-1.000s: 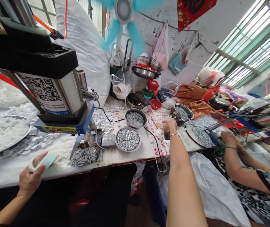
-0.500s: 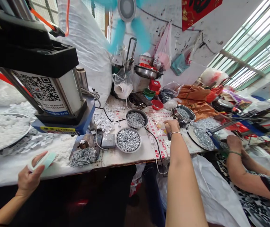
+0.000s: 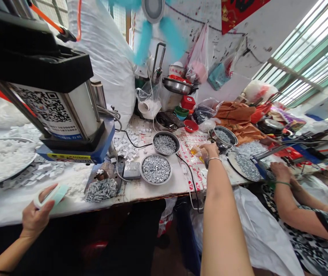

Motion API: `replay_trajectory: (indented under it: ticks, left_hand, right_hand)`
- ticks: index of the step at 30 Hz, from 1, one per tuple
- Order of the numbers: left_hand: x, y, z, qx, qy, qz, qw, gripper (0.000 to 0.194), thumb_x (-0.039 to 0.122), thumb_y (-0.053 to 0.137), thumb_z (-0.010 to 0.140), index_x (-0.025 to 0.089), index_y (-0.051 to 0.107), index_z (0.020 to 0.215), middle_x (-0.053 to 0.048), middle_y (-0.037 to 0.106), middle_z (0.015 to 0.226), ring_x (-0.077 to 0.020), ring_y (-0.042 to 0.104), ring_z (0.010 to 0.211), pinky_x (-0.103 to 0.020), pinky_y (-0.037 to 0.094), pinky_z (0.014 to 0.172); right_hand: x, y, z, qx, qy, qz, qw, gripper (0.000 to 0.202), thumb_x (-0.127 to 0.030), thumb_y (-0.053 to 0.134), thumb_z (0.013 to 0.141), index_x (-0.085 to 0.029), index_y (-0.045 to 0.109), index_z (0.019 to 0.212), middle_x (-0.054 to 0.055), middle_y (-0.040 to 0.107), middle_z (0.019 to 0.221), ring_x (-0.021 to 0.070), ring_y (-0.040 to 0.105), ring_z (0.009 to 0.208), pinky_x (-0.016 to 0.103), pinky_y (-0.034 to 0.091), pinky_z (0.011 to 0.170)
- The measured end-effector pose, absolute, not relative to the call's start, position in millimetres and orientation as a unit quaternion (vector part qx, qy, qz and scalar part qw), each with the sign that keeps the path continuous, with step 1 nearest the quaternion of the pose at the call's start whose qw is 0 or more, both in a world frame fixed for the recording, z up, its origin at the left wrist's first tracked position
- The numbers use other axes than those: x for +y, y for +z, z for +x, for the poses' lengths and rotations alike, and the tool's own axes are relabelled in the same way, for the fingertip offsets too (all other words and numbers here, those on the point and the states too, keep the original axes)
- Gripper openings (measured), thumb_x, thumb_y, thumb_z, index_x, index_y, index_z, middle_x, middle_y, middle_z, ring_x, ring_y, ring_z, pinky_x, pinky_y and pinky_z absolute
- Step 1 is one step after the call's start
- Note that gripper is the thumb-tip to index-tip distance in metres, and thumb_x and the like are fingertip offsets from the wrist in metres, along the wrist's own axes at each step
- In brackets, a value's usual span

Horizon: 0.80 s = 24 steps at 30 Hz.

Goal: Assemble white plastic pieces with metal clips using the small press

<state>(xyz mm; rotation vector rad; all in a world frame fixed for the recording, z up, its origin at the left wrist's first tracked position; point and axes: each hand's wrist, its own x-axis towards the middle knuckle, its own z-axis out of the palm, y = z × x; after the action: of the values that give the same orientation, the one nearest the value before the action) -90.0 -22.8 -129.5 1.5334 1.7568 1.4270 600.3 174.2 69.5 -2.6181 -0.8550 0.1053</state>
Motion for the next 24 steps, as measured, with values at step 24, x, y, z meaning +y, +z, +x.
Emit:
replay_trajectory:
  ticks: [24]
  left_hand:
    - [-23.0, -142.6, -93.4, 0.621, 0.527, 0.546, 0.195, 0.053, 0.053, 0.047, 0.076, 0.019, 0.057, 0.116, -0.007, 0.062, 0.117, -0.0311, 0.055, 0.114, -0.043, 0.039, 0.102]
  right_hand:
    - [152.1, 83.5, 579.2, -0.29, 0.027, -0.929, 0.228, 0.059, -0.04, 0.08, 0.054, -0.01, 0.06, 0.101, 0.022, 0.061, 0.109, 0.0337, 0.058, 0.102, 0.04, 0.051, 0.08]
